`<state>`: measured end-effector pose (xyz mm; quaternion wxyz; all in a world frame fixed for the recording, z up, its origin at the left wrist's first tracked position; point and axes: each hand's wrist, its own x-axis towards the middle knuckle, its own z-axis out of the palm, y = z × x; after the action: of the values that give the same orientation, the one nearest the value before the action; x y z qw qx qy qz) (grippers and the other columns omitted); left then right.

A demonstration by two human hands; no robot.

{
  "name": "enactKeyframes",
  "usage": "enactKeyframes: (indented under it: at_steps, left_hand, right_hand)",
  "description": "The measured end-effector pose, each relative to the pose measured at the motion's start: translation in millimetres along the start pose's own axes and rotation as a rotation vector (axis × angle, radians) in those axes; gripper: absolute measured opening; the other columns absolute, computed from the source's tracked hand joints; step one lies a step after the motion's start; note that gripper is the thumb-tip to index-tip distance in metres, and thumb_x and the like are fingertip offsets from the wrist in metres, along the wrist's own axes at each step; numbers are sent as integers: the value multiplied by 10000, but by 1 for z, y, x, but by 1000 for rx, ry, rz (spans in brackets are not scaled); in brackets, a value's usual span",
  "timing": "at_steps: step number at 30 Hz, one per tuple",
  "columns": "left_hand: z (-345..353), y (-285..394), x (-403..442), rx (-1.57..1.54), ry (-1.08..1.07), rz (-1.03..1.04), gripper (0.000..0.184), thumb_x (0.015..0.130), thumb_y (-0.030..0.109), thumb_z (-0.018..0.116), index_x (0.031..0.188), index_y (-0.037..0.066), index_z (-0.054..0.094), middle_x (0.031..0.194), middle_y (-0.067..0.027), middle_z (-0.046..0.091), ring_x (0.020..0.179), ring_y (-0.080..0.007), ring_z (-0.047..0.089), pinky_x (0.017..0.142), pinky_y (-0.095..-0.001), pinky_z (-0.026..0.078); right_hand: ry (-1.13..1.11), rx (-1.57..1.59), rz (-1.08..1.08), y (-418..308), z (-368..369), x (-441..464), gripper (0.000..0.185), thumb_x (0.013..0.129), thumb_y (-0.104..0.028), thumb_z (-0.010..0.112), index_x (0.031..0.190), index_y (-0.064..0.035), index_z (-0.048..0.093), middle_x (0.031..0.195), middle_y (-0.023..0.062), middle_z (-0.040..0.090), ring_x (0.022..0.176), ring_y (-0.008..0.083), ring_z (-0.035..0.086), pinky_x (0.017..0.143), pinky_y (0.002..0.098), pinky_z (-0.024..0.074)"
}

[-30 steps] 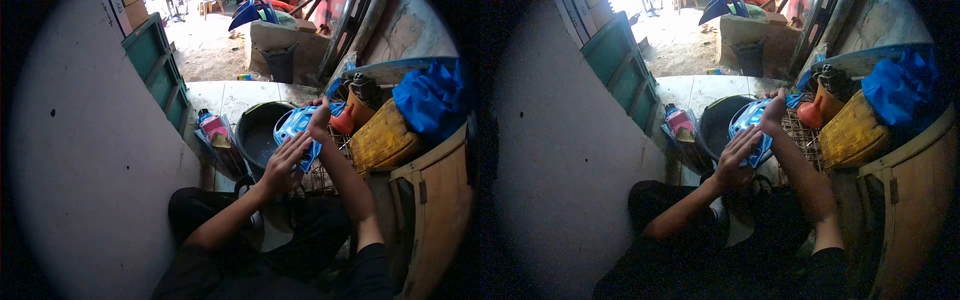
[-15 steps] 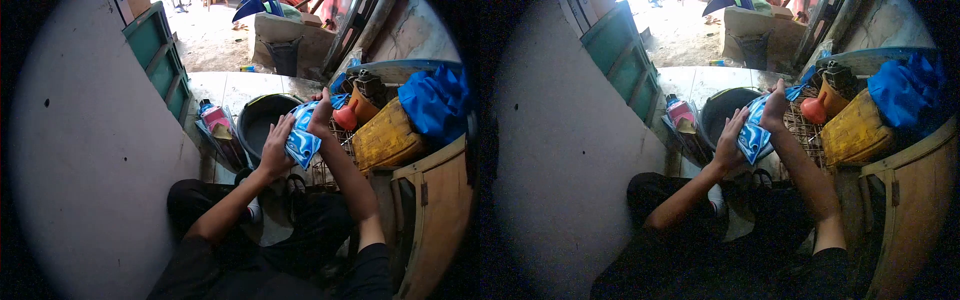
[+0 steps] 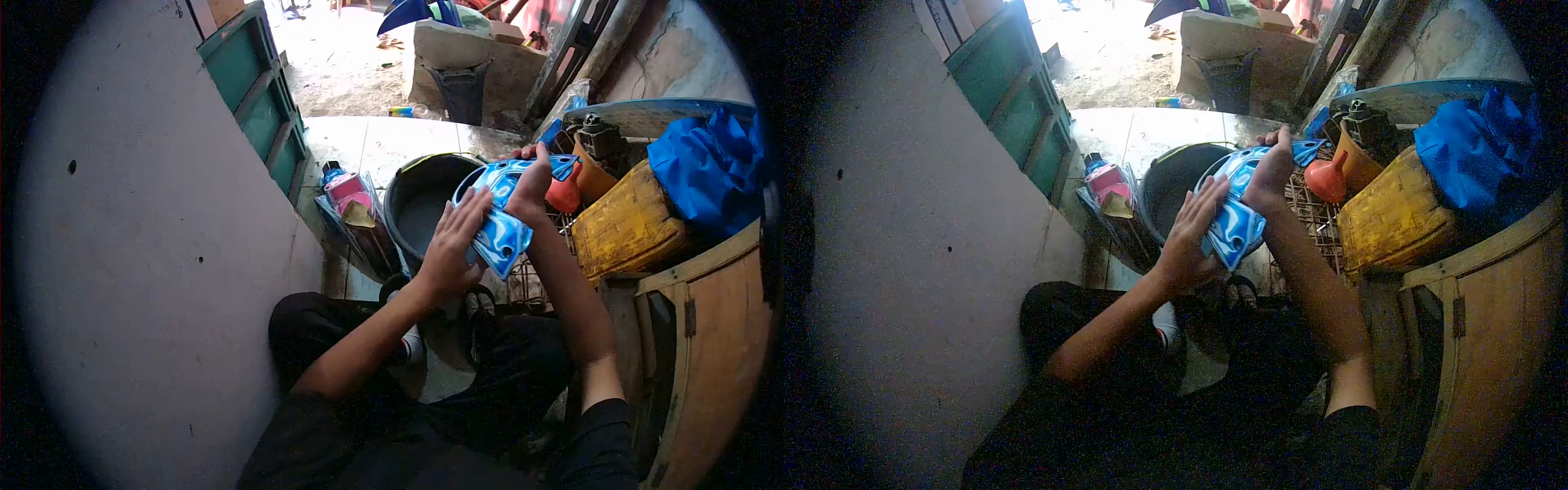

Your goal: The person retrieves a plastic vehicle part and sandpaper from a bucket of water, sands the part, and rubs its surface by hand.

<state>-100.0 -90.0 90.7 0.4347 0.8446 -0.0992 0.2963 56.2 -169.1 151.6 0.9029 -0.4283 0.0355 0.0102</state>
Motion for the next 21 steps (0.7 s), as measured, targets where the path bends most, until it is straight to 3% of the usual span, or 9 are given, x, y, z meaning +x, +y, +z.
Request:
enactKeyframes:
  at_steps: [2,5,7,9,11,13,15,18,21]
  left_hand:
    - [5,-8,1,-61,31,-212,878,747,167,710,1525,85,310,1575,-176,327,1490,-364,228,1179,-592,178]
    - [5,-8,0,6,9,-205,963,727,259,773,1541,105,283,1590,-155,309,1491,-367,225,1166,-624,179]
    - [-3,9,-1,50,26,63,922,720,228,772,1526,118,339,1572,-133,359,1490,-340,249,1172,-618,168]
    - [-2,11,-1,22,26,178,902,737,230,767,1525,109,346,1559,-139,381,1485,-333,265,1176,-611,162]
    - [6,-6,-2,14,9,167,935,746,234,765,1545,106,297,1585,-137,331,1495,-346,229,1174,-623,144]
    - [10,-16,2,-40,-58,-265,981,746,249,774,1561,114,246,1614,-130,268,1510,-355,167,1173,-638,113]
    - [7,-19,2,-60,-141,-327,1063,707,241,795,1576,123,194,1636,-121,207,1518,-361,111,1168,-656,90]
    - [-4,15,3,51,-77,111,1009,705,129,734,1569,100,215,1617,-137,250,1513,-325,168,1179,-626,110]
    - [5,3,1,-1,-68,75,1017,708,123,731,1568,74,190,1616,-147,245,1511,-321,179,1177,-629,113]
  right_hand:
    - [-46,-87,-108,6,-3,2,287,1041,-326,417,819,-145,411,780,-4,415,775,150,456,745,328,435]
    - [-22,-127,-32,2,5,-7,272,1036,-311,427,821,-147,408,779,-12,410,779,145,449,753,324,431]
    - [-64,-19,-48,-4,8,-12,276,1032,-319,451,821,-147,409,788,-10,419,773,144,446,763,331,429]
    - [-81,26,-50,-6,10,-12,293,1031,-337,471,819,-145,406,797,-4,424,775,143,448,764,346,431]
    - [-96,70,-70,5,4,-2,296,1036,-347,468,831,-139,416,809,3,437,780,152,455,800,347,428]
    - [-101,-179,-292,8,3,-7,272,1041,-320,457,848,-130,429,819,9,451,786,164,463,840,334,420]
    - [-80,-217,-291,9,2,-5,266,1048,-316,437,864,-123,438,829,18,460,812,174,482,870,330,410]
    - [-172,-51,-112,9,-2,0,289,1055,-335,404,867,-118,433,829,20,447,822,169,480,853,335,410]
    - [-180,-95,-192,11,2,-7,259,1055,-298,406,870,-118,434,827,16,439,811,170,469,851,331,406]
